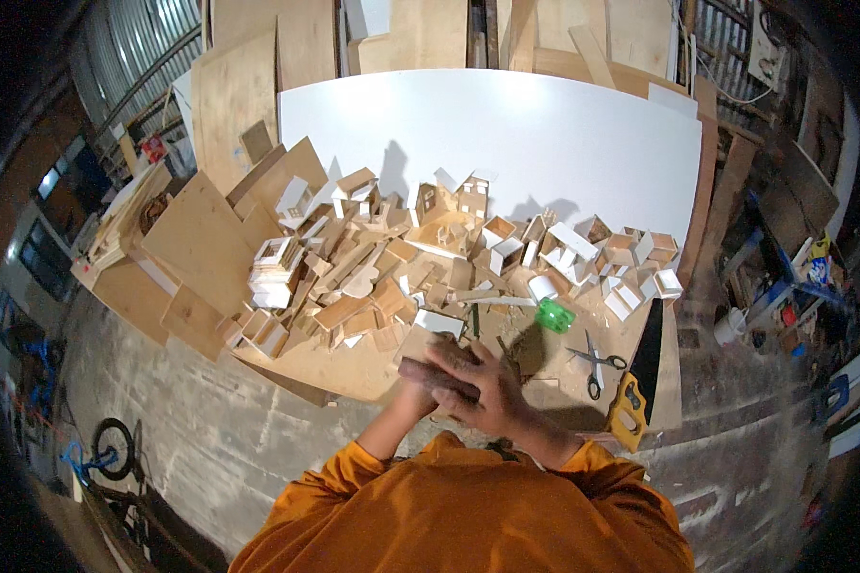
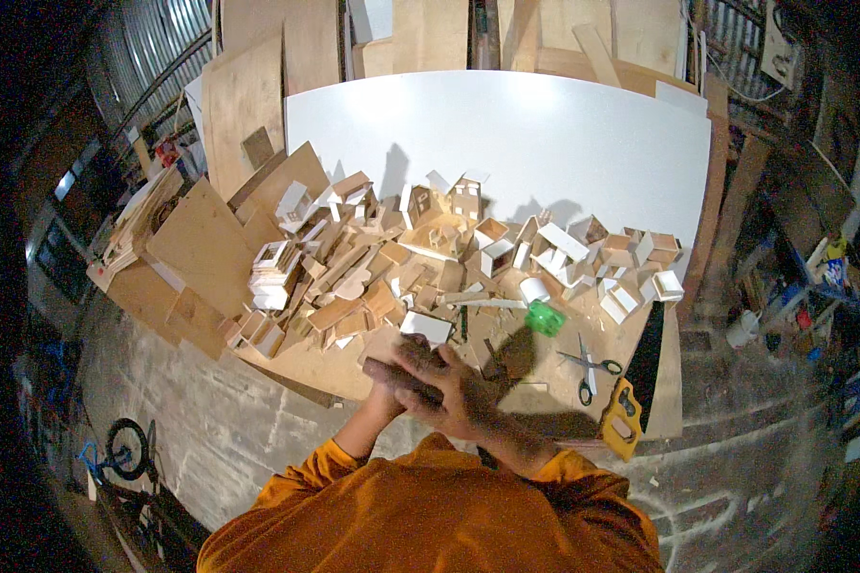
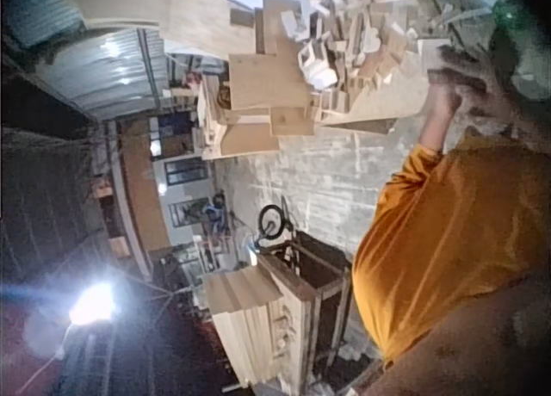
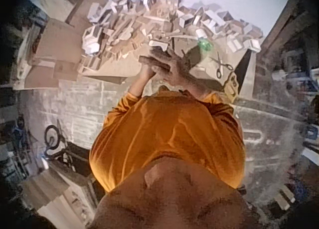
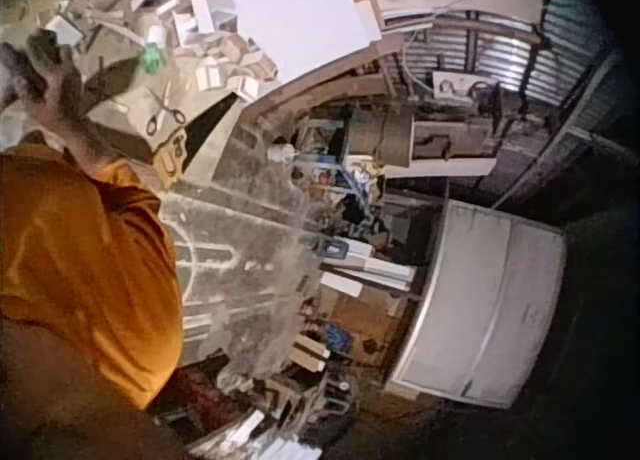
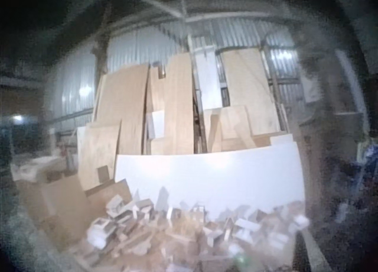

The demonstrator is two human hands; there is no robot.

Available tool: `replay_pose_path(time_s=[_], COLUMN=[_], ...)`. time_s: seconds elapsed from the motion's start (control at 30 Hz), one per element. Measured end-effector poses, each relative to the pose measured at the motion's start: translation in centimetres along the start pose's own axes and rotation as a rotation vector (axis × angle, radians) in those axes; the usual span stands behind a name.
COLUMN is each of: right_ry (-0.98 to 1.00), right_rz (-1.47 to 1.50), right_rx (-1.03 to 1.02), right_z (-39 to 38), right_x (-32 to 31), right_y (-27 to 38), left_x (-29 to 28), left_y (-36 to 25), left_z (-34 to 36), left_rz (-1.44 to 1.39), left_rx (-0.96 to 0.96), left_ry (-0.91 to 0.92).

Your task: The person constructs a small architectural model by hand at a workbench. They use a sanding block to smooth the edges of small wooden pieces and apply adhesive with a small green bottle to assemble the components of the miniature structure.

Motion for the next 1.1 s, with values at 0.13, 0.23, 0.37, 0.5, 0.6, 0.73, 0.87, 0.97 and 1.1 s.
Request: replay_pose_path(time_s=[0.13,0.23,0.37,0.5,0.6,0.73,0.87,0.97,1.1], right_ry=[-0.075,0.023,-0.012,0.006,0.031,-0.119,0.070,0.001,-0.037], right_rz=[0.021,0.006,0.035,-0.055,0.001,0.069,0.055,0.095,0.354], right_rx=[0.106,-0.010,0.041,0.041,0.026,0.135,0.087,0.094,0.452], right_z=[1.1,0.1,0.2,0.5,-0.5,1.0,-0.2,0.9,-0.8], right_x=[-1.3,0.4,-1.2,-0.1,0.3,-1.8,0.4,-1.3,-1.5], right_y=[-3.4,0.9,-3.7,-0.6,0.1,-4.0,0.4,-2.1,-10.5], left_x=[-0.1,-0.1,0.2,-0.1,-0.1,0.0,-0.5,-0.5,-0.8], left_y=[-2.5,2.9,-1.8,2.1,1.5,-2.8,0.7,0.0,-4.7], left_z=[0.0,-0.8,0.0,-0.6,-0.3,0.7,-0.5,-0.9,0.4], left_rz=[0.072,-0.302,0.222,0.218,0.384,0.089,0.489,0.061,-0.174], left_rx=[0.073,-0.126,0.036,-0.048,0.134,0.030,0.182,-0.136,-0.188], left_ry=[0.027,-0.040,-0.002,-0.021,0.000,-0.043,-0.036,0.033,0.043])
Point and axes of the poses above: each hand's wrist, its own z-axis towards the middle knuckle, its own x-axis out of the palm, y = z × x, the point moved 6 cm from there along z, towards the middle knuckle, and after that the axes turned 10 degrees about y, right-handed, at the moved point
